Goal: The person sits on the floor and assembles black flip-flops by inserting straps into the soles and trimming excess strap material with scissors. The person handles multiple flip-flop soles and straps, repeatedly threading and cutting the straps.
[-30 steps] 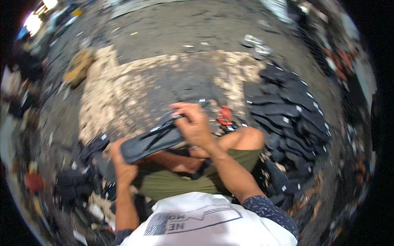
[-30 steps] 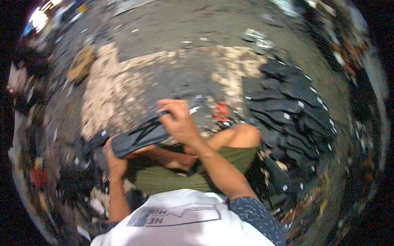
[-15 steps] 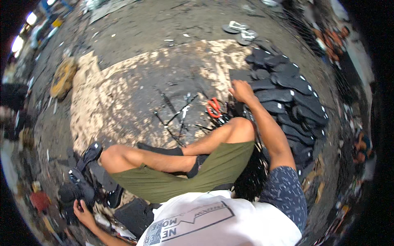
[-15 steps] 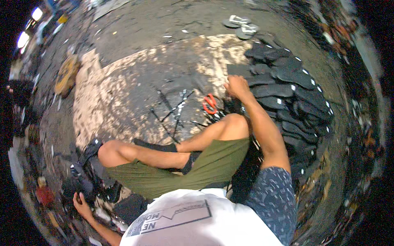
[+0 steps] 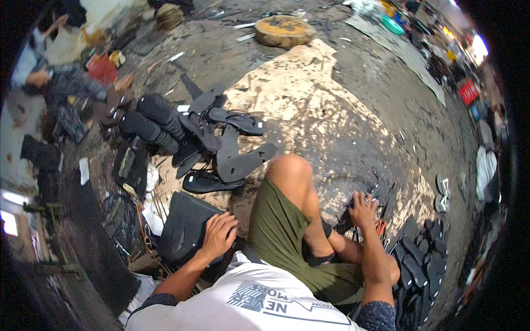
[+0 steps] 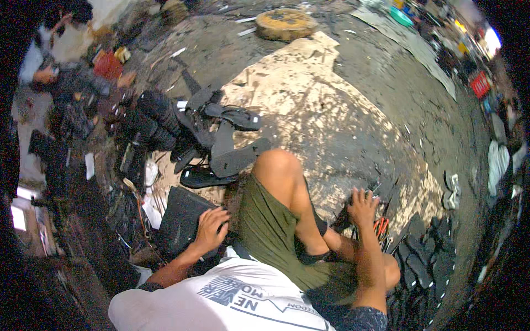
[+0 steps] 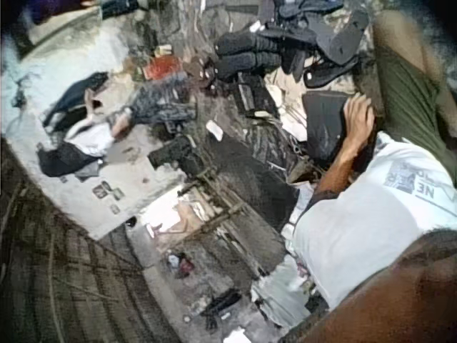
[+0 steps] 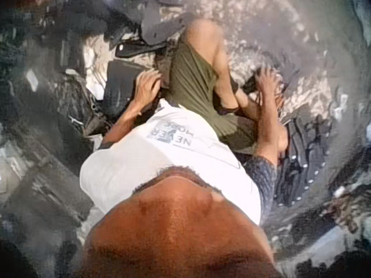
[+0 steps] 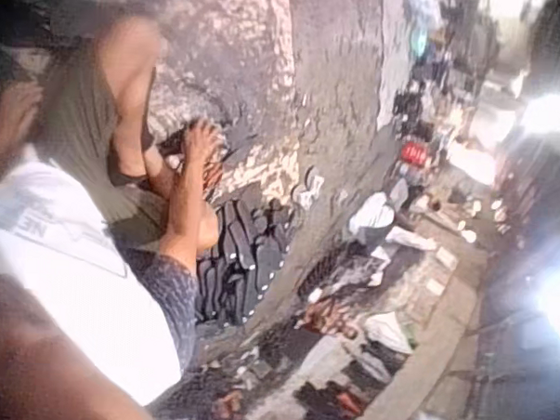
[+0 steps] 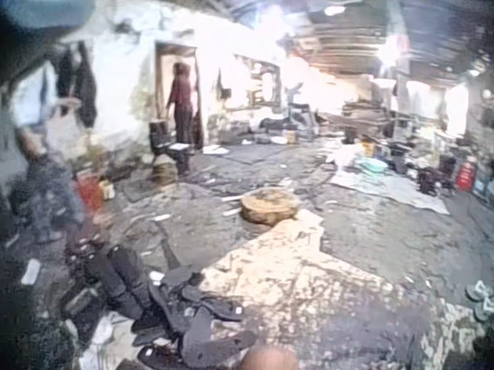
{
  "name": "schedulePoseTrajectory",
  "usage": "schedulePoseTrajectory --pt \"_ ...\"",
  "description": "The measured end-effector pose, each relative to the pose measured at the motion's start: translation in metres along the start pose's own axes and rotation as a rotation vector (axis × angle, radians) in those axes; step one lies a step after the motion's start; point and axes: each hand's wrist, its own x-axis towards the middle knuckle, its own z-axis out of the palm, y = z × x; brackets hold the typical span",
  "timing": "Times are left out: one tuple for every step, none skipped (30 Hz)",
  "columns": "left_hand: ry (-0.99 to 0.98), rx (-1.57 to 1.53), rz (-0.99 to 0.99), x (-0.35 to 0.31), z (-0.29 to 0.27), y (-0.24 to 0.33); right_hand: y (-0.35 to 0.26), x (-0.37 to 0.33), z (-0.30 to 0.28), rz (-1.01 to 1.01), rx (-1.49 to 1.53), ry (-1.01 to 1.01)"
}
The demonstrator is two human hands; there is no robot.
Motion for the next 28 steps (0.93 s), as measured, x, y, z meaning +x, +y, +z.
schedulePoseTrajectory --pt "-0.01 0.099 -0.048 -0.023 0.0 0.001 0.02 -0.001 0.009 -0.001 -0.188 -0.088" --pt "0.003 0.141 -0.15 -0.043 0.001 -0.008 0.022 0.014 -0.02 -0.009 -0.236 -0.231" --pt "0.042 0.151 -0.262 -0.05 -0.005 -0.016 0.016 0.032 -0.058 -0.003 -0.281 -0.375" --pt "0.138 0.125 -0.344 -0.046 -0.002 -0.03 0.02 0.047 -0.06 -0.09 -0.041 0.002" --pt "0.223 0.113 -0.439 -0.045 0.0 -0.041 -0.006 0.068 -0.093 -0.191 0.091 0.067" --pt "0.229 0.05 -0.524 -0.041 0.003 -0.05 -0.045 0.097 -0.144 -0.287 0.226 0.144" --pt "0.207 0.104 -0.525 -0.036 0.003 -0.05 -0.081 0.119 -0.181 -0.407 0.27 0.13" --pt "0.185 0.157 -0.521 -0.028 0.004 -0.045 -0.116 0.135 -0.207 -0.524 0.314 0.115" --pt "0.167 0.21 -0.51 -0.02 0.004 -0.045 -0.147 0.149 -0.219 -0.628 0.345 0.079" --pt "0.149 0.209 -0.538 -0.022 0.004 -0.048 -0.18 0.159 -0.226 -0.748 0.357 0.086" --pt "0.158 0.231 -0.524 -0.023 0.005 -0.049 -0.212 0.166 -0.232 -0.857 0.371 0.031" --pt "0.157 0.231 -0.522 -0.022 0.002 -0.05 -0.239 0.172 -0.227 -0.947 0.338 0.05" --pt "0.158 0.223 -0.517 -0.019 0.002 -0.049 -0.259 0.186 -0.198 -1.071 0.278 0.132" --pt "0.197 0.232 -0.494 -0.017 0.007 -0.053 -0.28 0.191 -0.186 -1.08 0.156 0.106" --pt "0.225 0.248 -0.476 -0.022 0.009 -0.057 -0.294 0.198 -0.186 -1.132 0.31 0.178" --pt "0.205 0.272 -0.489 -0.024 0.012 -0.062 -0.308 0.212 -0.188 -1.096 0.295 0.251" --pt "0.221 0.29 -0.485 -0.027 0.016 -0.066 -0.322 0.231 -0.195 -1.058 0.281 0.327" --pt "0.221 0.328 -0.467 -0.036 0.019 -0.069 -0.335 0.248 -0.203 -1.062 0.233 0.359" --pt "0.222 0.357 -0.436 -0.036 0.021 -0.078 -0.344 0.265 -0.216 -1.05 0.178 0.392" --pt "0.215 0.373 -0.445 -0.027 0.019 -0.084 -0.344 0.272 -0.236 -1.099 0.238 0.358" --pt "0.193 0.377 -0.468 -0.025 0.016 -0.077 -0.332 0.273 -0.26 -1.179 0.235 0.349" --pt "0.177 0.371 -0.497 -0.025 0.014 -0.064 -0.304 0.277 -0.286 -1.187 0.236 0.27" --pt "0.108 0.355 -0.531 -0.025 0.011 -0.053 -0.277 0.276 -0.312 -1.194 0.241 0.192" --pt "0.035 0.344 -0.551 -0.014 -0.001 -0.048 -0.232 0.271 -0.338 -1.101 0.276 0.092" --pt "-0.021 0.335 -0.581 -0.002 -0.012 -0.04 -0.178 0.268 -0.369 -1.022 0.301 0.007" --pt "-0.03 0.414 -0.623 0.01 -0.02 -0.028 -0.124 0.264 -0.384 -0.924 0.396 0.0" --pt "-0.342 0.161 -0.731 0.021 -0.021 -0.042 -0.066 0.25 -0.384 -0.712 0.373 0.007" --pt "-0.685 -0.1 -0.919 0.031 -0.021 -0.051 -0.009 0.232 -0.385 -0.595 0.348 0.091"
